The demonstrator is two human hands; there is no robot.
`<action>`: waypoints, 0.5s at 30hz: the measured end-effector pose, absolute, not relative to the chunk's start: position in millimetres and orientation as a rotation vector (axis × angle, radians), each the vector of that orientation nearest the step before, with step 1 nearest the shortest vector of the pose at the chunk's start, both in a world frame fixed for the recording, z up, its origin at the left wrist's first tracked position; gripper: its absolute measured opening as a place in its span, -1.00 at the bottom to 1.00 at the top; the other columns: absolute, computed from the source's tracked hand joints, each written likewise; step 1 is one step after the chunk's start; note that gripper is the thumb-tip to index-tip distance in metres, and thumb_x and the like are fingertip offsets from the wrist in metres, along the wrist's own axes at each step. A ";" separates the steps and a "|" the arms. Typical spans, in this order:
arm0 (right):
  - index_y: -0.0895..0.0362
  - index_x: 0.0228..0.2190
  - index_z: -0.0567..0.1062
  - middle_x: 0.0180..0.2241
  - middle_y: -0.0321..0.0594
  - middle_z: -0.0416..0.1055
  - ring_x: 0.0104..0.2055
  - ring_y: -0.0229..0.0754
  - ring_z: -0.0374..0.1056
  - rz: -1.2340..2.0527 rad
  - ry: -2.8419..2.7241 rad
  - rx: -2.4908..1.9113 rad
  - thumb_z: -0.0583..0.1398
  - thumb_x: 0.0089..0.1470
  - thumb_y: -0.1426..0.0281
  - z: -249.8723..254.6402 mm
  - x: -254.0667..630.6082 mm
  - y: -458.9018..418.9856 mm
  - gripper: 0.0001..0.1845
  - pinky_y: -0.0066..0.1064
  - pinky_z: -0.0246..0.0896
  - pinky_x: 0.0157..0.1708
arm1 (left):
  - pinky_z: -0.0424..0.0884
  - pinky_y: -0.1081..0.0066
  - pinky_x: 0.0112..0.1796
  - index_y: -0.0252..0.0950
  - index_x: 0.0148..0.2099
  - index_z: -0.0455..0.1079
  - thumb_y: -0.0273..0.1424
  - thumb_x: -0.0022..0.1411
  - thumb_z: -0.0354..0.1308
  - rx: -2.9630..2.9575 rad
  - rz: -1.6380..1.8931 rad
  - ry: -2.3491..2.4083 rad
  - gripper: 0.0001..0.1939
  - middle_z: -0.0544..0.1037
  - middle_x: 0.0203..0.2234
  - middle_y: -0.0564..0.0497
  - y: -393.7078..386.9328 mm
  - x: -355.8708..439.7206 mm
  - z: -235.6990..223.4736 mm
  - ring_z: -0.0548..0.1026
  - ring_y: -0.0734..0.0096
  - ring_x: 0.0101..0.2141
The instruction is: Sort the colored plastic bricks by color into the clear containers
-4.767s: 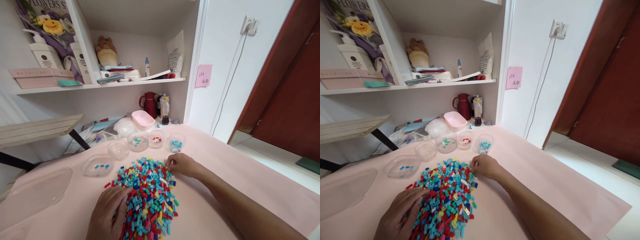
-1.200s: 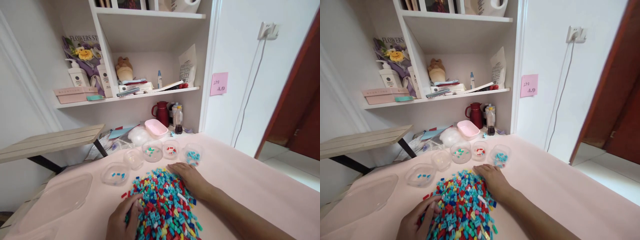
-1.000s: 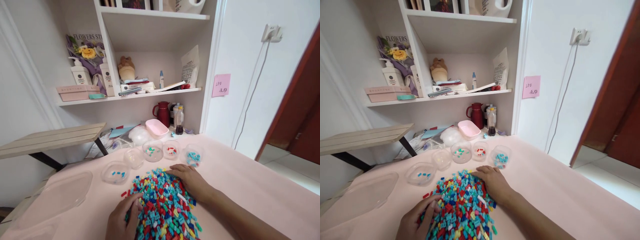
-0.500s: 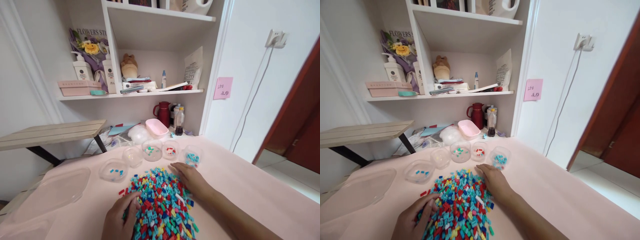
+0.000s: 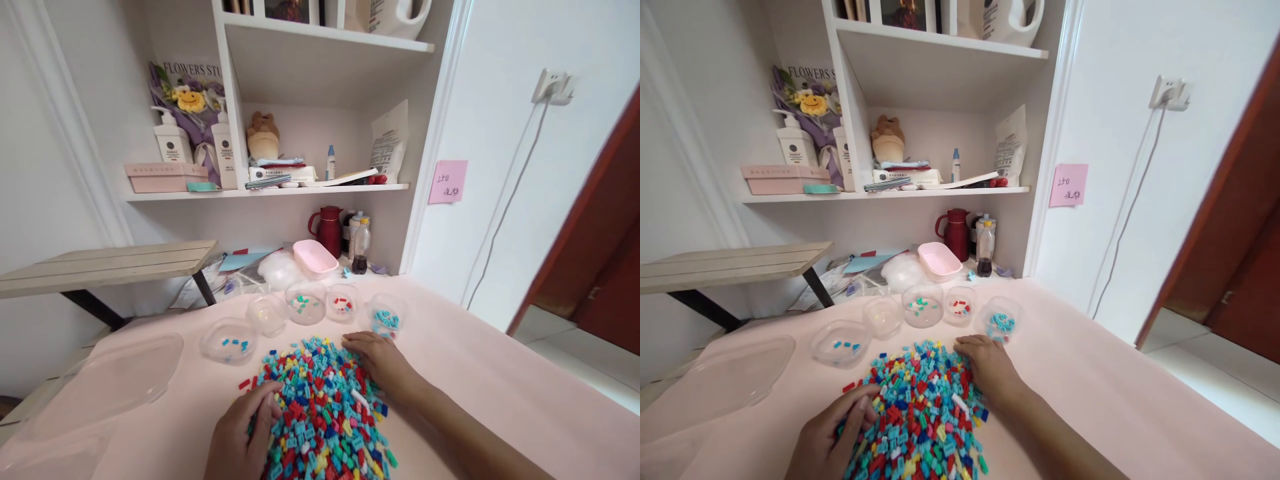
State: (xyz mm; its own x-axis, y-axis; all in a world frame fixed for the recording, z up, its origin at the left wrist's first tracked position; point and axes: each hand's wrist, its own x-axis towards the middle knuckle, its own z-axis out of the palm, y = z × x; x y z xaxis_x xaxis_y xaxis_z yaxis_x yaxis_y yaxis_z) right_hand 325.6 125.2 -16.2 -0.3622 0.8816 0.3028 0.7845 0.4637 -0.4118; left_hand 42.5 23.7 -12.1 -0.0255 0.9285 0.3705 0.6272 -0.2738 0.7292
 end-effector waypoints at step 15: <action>0.02 0.03 0.44 0.19 -0.23 0.23 0.26 -0.07 0.07 0.684 -1.994 -1.139 0.00 0.14 0.37 43.8 282.9 110.9 -0.56 -0.05 -0.05 0.23 | 0.42 0.52 -0.44 -0.23 -0.10 0.49 -0.19 0.31 -0.11 1.768 1.294 1.593 -0.60 0.54 -0.53 0.02 23.4 52.2 -6.8 0.50 0.41 -0.49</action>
